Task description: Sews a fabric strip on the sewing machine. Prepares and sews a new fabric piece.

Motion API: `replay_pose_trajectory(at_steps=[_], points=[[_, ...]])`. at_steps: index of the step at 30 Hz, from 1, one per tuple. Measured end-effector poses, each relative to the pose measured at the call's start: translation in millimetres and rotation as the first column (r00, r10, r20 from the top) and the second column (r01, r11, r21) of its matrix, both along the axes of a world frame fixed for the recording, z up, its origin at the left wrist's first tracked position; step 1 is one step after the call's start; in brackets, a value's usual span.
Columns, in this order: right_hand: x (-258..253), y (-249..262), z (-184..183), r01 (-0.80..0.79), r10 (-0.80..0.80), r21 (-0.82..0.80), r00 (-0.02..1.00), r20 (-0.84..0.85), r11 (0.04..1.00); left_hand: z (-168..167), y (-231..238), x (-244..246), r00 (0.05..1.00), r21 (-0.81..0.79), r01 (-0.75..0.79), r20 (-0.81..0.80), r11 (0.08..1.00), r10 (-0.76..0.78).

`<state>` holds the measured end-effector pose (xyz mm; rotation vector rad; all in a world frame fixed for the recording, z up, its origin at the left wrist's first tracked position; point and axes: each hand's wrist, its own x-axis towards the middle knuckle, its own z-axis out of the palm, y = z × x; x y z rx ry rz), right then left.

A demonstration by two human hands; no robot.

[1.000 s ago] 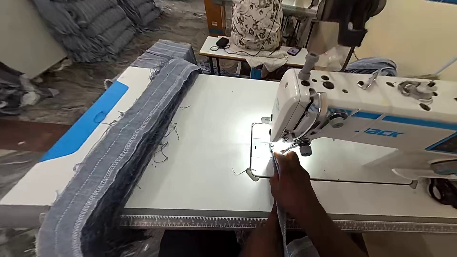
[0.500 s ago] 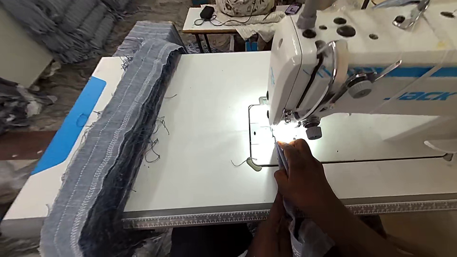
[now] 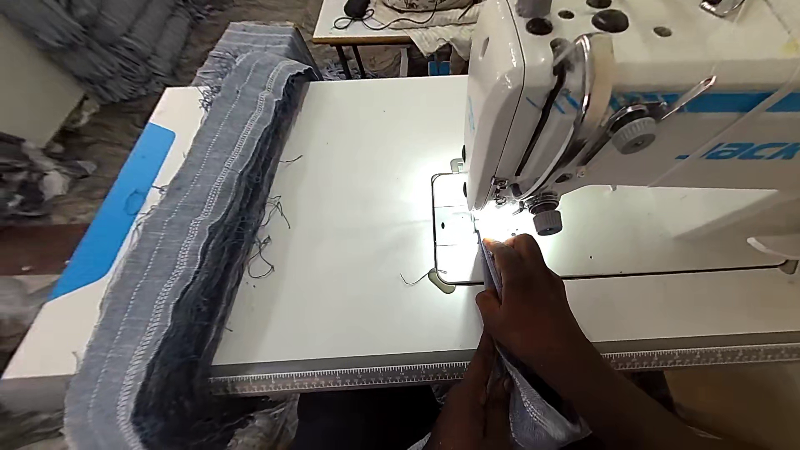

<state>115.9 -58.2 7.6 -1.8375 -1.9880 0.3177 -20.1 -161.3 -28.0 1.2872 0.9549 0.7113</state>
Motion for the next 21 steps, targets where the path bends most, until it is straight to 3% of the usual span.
replay_pose_trajectory(at_steps=[5,11,21], points=[[0.0,-1.6,1.7,0.005,-0.005,-0.007,1.0,-0.006,1.0,1.2,0.6,0.8,0.999,0.03,-0.003,-0.037,1.0,0.004],[-0.1,-1.4,0.4,-0.002,0.002,0.007,1.0,-0.001,1.0,-1.6,1.7,1.6,0.997,-0.012,-0.026,0.073,1.0,0.026],[0.6,-2.2,2.9,0.007,-0.007,-0.019,1.0,0.001,1.0,-3.0,2.4,2.5,0.996,-0.022,-0.005,0.088,1.0,0.007]])
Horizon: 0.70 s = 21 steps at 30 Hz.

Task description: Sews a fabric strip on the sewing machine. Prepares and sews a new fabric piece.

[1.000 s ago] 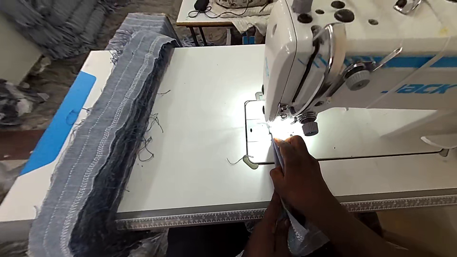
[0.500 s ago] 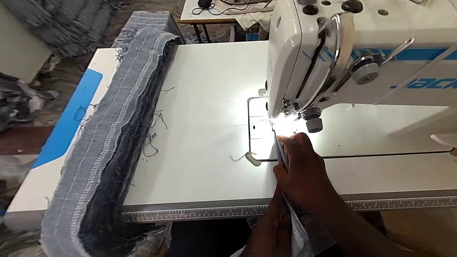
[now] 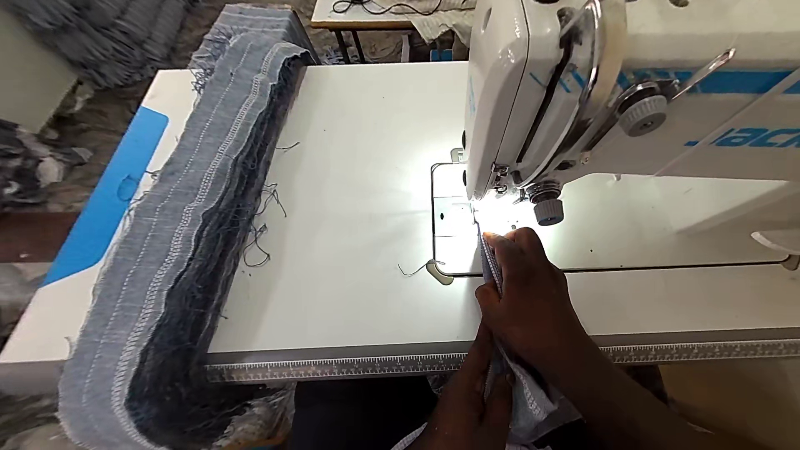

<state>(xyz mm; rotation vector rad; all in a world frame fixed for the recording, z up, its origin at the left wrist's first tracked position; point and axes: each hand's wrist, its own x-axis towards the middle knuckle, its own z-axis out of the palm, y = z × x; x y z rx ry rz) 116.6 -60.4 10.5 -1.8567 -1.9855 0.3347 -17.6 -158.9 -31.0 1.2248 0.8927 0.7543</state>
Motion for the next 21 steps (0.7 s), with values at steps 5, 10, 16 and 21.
replay_pose_trajectory(at_steps=[5,10,16,21], points=[[0.8,-0.6,-1.8,-0.006,0.007,0.032,1.0,-0.009,0.999,2.9,-1.2,-1.9,0.998,-0.049,0.009,-0.06,0.999,-0.012],[0.3,-0.4,-1.8,-0.006,0.006,0.025,1.0,0.005,1.0,-1.3,0.6,-1.7,0.999,0.012,0.028,-0.025,1.0,-0.028],[-0.4,-0.1,-2.3,0.002,-0.001,0.04,1.0,-0.001,0.999,-0.9,0.1,0.1,0.999,0.006,-0.026,-0.029,1.0,0.026],[1.2,-1.1,-4.0,-0.001,0.001,0.048,1.0,-0.009,0.999,-4.1,-0.5,0.0,0.999,0.054,-0.012,-0.042,0.998,0.015]])
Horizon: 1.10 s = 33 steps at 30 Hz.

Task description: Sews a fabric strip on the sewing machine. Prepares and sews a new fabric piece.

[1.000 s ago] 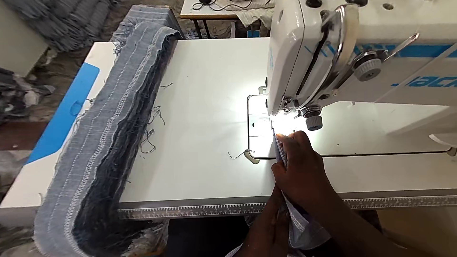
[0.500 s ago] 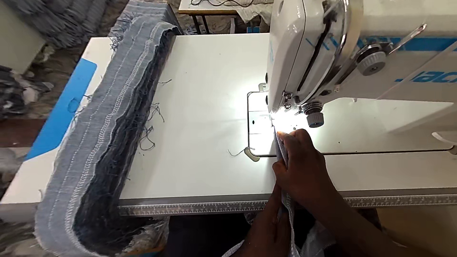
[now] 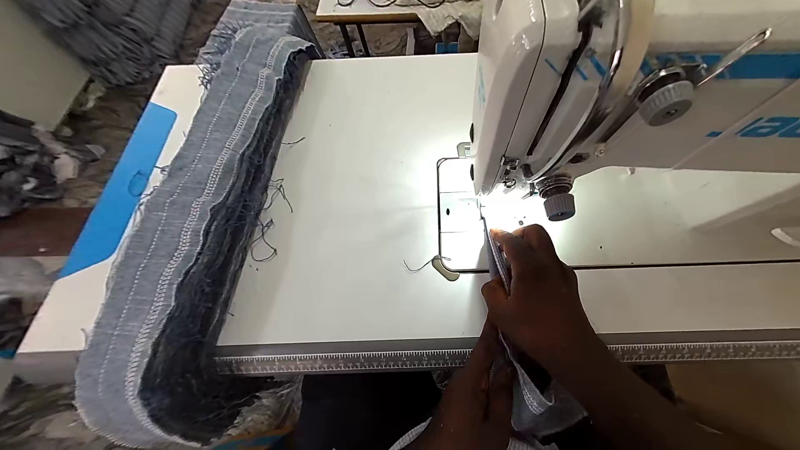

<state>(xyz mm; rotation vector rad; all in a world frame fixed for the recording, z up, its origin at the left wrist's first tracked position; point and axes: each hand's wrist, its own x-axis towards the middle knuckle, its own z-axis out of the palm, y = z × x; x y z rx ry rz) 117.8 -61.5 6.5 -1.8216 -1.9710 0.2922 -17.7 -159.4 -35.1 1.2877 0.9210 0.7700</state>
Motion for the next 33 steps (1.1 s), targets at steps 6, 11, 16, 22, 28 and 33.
replay_pose_trajectory(at_steps=[6,11,16,22,28,33], points=[[0.0,0.0,-0.1,-0.003,0.003,0.007,1.0,-0.008,1.0,4.2,0.1,-1.0,0.999,-0.036,-0.004,-0.05,0.999,0.002],[-0.3,-1.0,1.6,0.0,-0.001,-0.02,1.0,-0.013,1.0,1.8,-2.3,-0.1,0.998,-0.032,-0.01,-0.06,0.999,0.008],[0.6,-0.7,0.4,-0.009,0.009,-0.012,1.0,-0.02,1.0,4.1,-1.5,-1.5,0.997,-0.011,-0.029,-0.079,1.0,0.028],[1.8,-1.6,1.6,-0.017,0.017,-0.033,1.0,-0.008,0.999,0.8,-2.2,-0.6,0.996,-0.051,-0.001,-0.086,0.999,-0.004],[1.5,-0.7,0.8,-0.012,0.012,-0.016,1.0,-0.01,1.0,-0.1,0.6,-2.0,0.997,-0.003,0.007,-0.078,1.0,-0.007],[0.6,-0.6,0.4,-0.006,0.006,-0.017,1.0,-0.019,1.0,2.4,1.4,-2.6,0.999,-0.05,0.02,-0.038,0.999,-0.022]])
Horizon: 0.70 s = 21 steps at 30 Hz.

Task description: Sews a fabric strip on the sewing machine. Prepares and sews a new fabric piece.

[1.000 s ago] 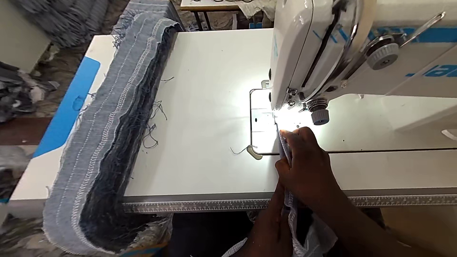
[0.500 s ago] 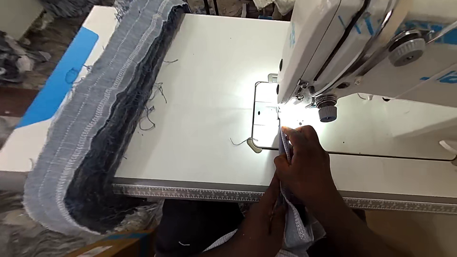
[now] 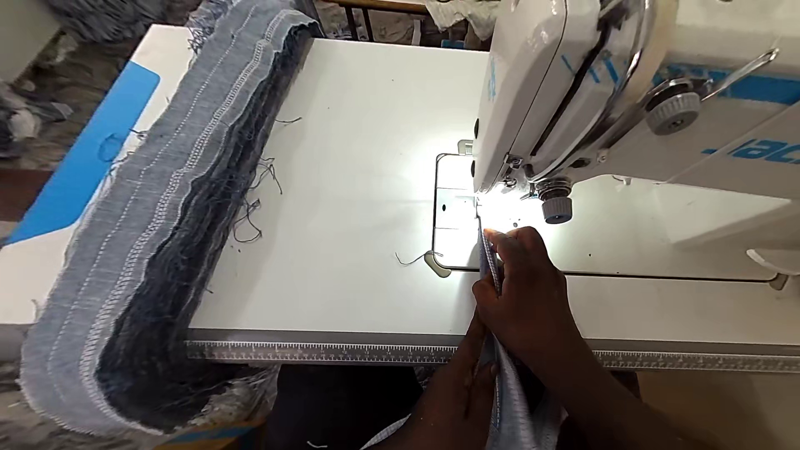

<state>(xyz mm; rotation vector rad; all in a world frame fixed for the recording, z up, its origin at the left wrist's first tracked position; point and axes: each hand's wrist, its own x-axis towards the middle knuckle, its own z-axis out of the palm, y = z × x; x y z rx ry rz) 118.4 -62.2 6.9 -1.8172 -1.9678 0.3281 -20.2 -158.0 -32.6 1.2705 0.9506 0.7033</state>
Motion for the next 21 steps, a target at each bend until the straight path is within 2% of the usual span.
replay_pose_trajectory(at_steps=[7,13,16,21], points=[[-0.3,1.0,0.6,0.006,-0.006,0.003,1.0,0.008,1.0,-4.2,-0.9,1.6,0.998,0.039,-0.003,0.062,0.999,0.0],[0.2,0.9,-0.8,-0.005,0.004,0.024,1.0,0.013,1.0,-0.1,-1.4,0.6,0.999,-0.016,-0.01,0.035,1.0,0.01],[-0.3,1.6,0.7,0.006,-0.006,-0.004,1.0,0.011,1.0,-1.1,0.3,0.8,0.999,0.063,-0.008,0.035,0.998,0.006],[0.4,1.1,-0.3,-0.002,0.002,-0.002,1.0,0.012,1.0,-3.6,-1.0,2.1,0.998,0.045,-0.005,0.058,0.999,0.002]])
